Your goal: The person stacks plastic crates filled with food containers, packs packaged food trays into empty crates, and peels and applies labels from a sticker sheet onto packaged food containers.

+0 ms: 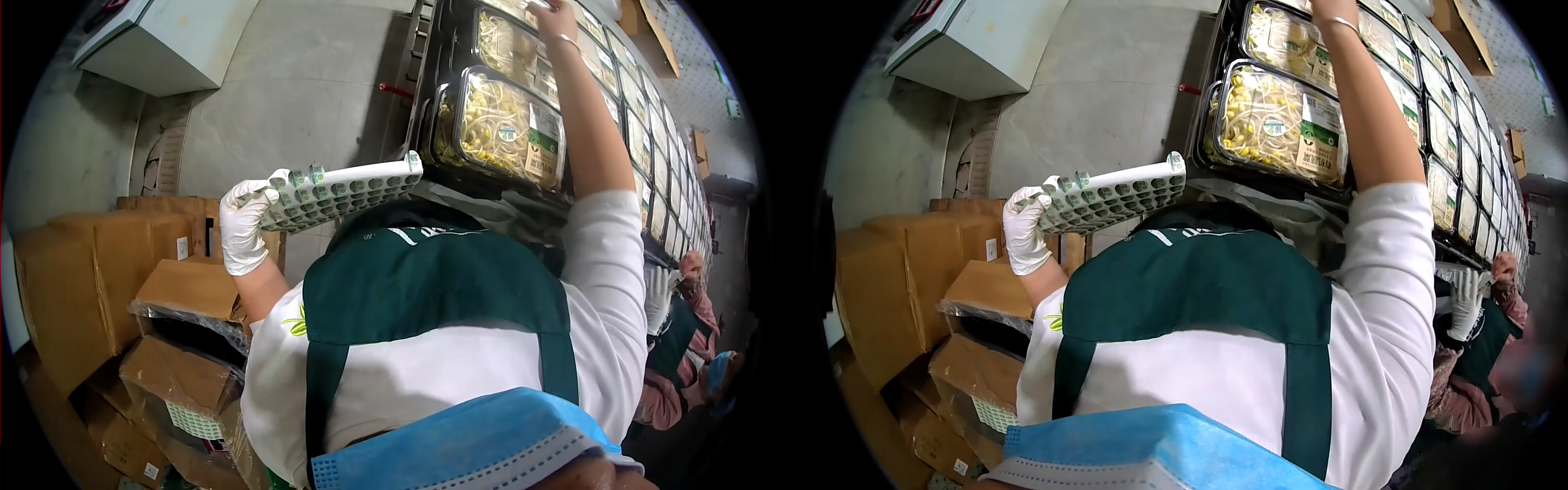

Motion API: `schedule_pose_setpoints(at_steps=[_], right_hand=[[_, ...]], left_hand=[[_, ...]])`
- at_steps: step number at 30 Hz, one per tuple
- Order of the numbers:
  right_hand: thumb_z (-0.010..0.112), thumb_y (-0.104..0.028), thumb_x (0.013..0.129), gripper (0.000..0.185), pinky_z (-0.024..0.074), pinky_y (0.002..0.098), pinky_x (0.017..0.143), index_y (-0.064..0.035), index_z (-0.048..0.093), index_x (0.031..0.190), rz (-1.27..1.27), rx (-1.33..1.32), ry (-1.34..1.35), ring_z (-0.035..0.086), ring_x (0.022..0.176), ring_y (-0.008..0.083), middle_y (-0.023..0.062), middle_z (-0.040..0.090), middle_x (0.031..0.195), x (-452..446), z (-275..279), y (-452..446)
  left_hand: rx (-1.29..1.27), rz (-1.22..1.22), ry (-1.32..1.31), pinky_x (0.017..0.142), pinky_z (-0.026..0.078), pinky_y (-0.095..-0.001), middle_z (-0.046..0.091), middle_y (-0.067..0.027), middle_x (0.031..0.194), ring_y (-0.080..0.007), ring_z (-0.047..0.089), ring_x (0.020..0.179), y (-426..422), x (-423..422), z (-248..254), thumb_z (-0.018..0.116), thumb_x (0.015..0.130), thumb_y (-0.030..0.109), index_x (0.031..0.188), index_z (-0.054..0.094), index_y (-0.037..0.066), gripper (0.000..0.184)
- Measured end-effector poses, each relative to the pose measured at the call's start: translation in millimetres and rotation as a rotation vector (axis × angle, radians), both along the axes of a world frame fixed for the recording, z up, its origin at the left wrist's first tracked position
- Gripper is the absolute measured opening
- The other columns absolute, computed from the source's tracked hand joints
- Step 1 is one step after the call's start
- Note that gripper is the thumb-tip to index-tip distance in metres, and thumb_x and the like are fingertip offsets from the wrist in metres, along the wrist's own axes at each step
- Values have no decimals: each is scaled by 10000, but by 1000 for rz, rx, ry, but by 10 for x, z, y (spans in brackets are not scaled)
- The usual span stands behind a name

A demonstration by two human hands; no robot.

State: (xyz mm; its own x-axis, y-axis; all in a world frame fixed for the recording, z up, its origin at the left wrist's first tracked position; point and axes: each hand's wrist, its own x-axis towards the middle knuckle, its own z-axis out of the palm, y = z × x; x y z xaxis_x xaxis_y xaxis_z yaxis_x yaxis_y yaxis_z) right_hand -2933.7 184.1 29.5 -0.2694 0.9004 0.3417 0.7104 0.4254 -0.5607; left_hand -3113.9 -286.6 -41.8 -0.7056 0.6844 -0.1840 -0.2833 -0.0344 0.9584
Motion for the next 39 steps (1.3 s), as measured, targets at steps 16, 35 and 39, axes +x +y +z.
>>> schedule_pose_setpoints(at_steps=[16, 35, 39], right_hand=[[565, -362, 700, 444, 429, 346, 714, -41, 498, 998, 76, -64, -407, 550, 776, 279, 158, 575, 840, -441, 27, 1435], [449, -385, 809, 438, 390, 354, 803, -99, 434, 1141, 618, 694, -588, 464, 1011, 309, 138, 537, 1003, 86, 39, 260], [478, -339, 823, 402, 369, 304, 834, -117, 447, 1158, 525, 563, -483, 477, 1011, 217, 73, 530, 1076, 466, 506, -186]], left_hand=[[28, 286, -154, 570, 425, -205, 583, -34, 679, -89, 528, 589, -37, 200, 74, 577, 652, -72, 717, 584, -12, 89], [169, 35, -37, 708, 410, -257, 567, -84, 752, -141, 527, 706, 169, 338, 411, 546, 660, -14, 768, 552, -53, 115], [248, -169, -5, 660, 414, -214, 580, -45, 780, -96, 517, 684, 359, 263, 473, 566, 735, 14, 850, 571, -28, 123]])
